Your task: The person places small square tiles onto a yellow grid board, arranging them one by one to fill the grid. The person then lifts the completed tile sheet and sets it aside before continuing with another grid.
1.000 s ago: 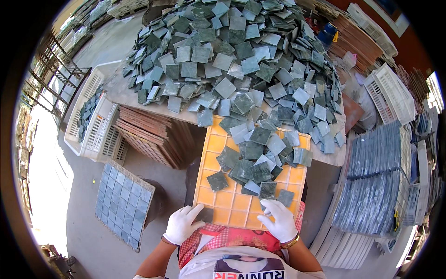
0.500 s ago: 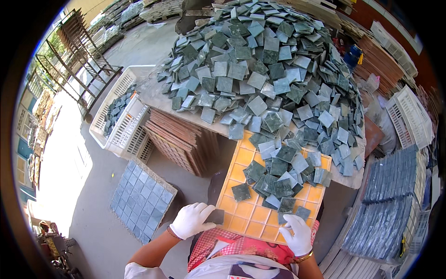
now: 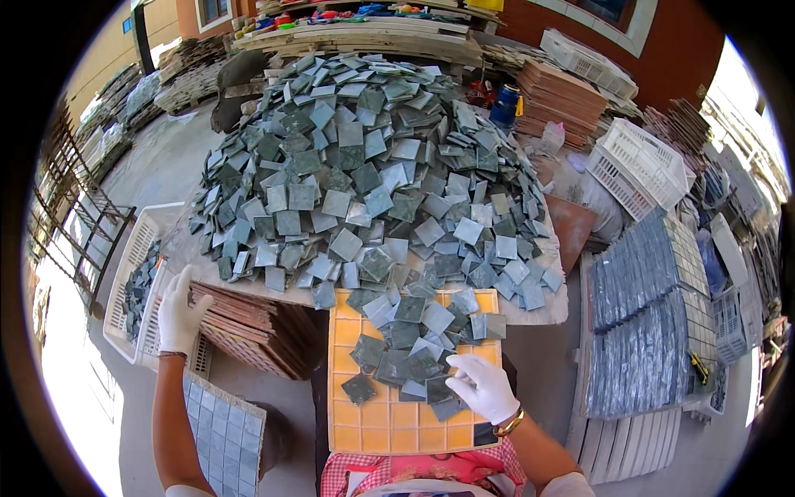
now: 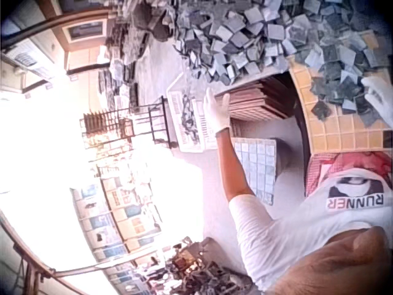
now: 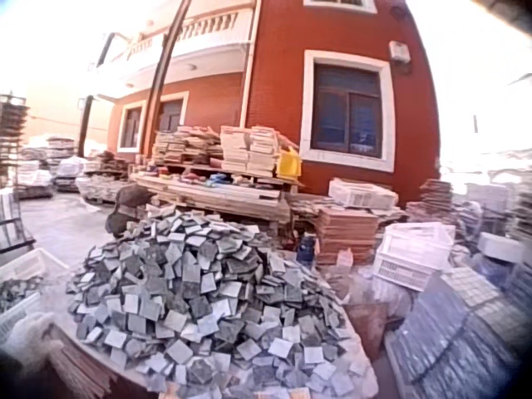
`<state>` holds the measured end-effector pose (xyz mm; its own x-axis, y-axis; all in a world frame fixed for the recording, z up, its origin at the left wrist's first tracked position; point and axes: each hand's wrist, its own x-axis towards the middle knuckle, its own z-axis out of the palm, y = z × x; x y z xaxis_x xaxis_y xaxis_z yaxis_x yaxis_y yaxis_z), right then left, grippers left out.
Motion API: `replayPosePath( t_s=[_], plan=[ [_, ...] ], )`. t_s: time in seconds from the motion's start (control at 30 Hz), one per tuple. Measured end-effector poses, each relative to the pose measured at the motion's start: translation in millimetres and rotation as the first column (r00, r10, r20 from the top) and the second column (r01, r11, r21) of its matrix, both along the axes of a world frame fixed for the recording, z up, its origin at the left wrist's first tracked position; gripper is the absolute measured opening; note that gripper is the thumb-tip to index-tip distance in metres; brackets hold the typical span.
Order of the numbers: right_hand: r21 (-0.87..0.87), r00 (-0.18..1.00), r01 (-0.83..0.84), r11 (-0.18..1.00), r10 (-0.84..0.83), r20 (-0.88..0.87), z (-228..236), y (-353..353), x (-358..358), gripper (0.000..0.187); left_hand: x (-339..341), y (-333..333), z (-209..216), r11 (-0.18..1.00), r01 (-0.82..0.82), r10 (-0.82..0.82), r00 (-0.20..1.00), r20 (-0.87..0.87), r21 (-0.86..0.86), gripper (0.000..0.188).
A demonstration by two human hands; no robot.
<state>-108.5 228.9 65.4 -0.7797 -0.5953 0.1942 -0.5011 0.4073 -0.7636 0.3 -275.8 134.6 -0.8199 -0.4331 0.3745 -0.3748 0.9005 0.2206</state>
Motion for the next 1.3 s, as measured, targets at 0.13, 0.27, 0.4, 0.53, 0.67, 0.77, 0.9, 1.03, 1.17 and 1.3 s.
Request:
replayPosePath(
  t_s=[0.13,0.27,0.4,0.53,0.67,0.77,0.9,1.03,1.17,1.3],
  plan=[
    [0.016,0.991,-0.007,1.0,0.009,-0.134,6,-31,-63,0.033,-96,138,-30,0.855,0.518,-0.517,0.856,-0.03,0.035,0.059],
    [0.025,0.984,0.053,0.998,-0.048,-0.175,-13,-69,-141,0.029,-172,222,-53,0.724,0.688,-0.689,0.723,-0.046,-0.037,0.067],
    [0.075,0.976,0.082,0.994,-0.064,-0.21,-29,-109,-193,0.026,-222,230,-82,0.775,0.626,-0.617,0.78,0.108,-0.088,0.074],
    [0.123,0.975,0.049,0.991,-0.021,-0.221,-42,-126,-213,0.023,-233,228,-80,0.747,0.634,-0.611,0.774,0.168,-0.2,0.046],
    [0.103,0.986,0.082,0.991,-0.065,-0.153,-41,-137,-223,0.018,-224,215,-84,0.77,0.622,-0.638,0.752,-0.167,-0.139,0.027],
    [0.029,0.989,0.133,0.991,-0.131,-0.062,-55,-140,-232,0.019,-230,215,-90,0.827,0.561,-0.526,0.759,-0.384,-0.024,0.019],
    [-0.027,0.986,0.163,0.986,-0.164,-0.025,-52,-151,-228,0.019,-228,210,-93,0.834,0.552,-0.491,0.749,-0.445,0.009,0.017],
    [0.028,0.97,0.217,0.976,-0.213,-0.115,-37,-162,-218,0.017,-222,206,-94,0.857,0.514,-0.421,0.742,-0.522,0.038,0.017],
    [0.371,0.929,0.172,0.913,-0.025,-0.369,-37,-158,-211,0.011,-218,191,-98,0.897,0.419,-0.268,0.77,-0.578,0.142,0.016],
    [0.425,0.929,0.02,0.905,0.14,-0.343,-28,-144,-220,0.032,-199,171,-113,0.904,0.405,-0.272,0.793,-0.546,0.138,0.014]
  ],
)
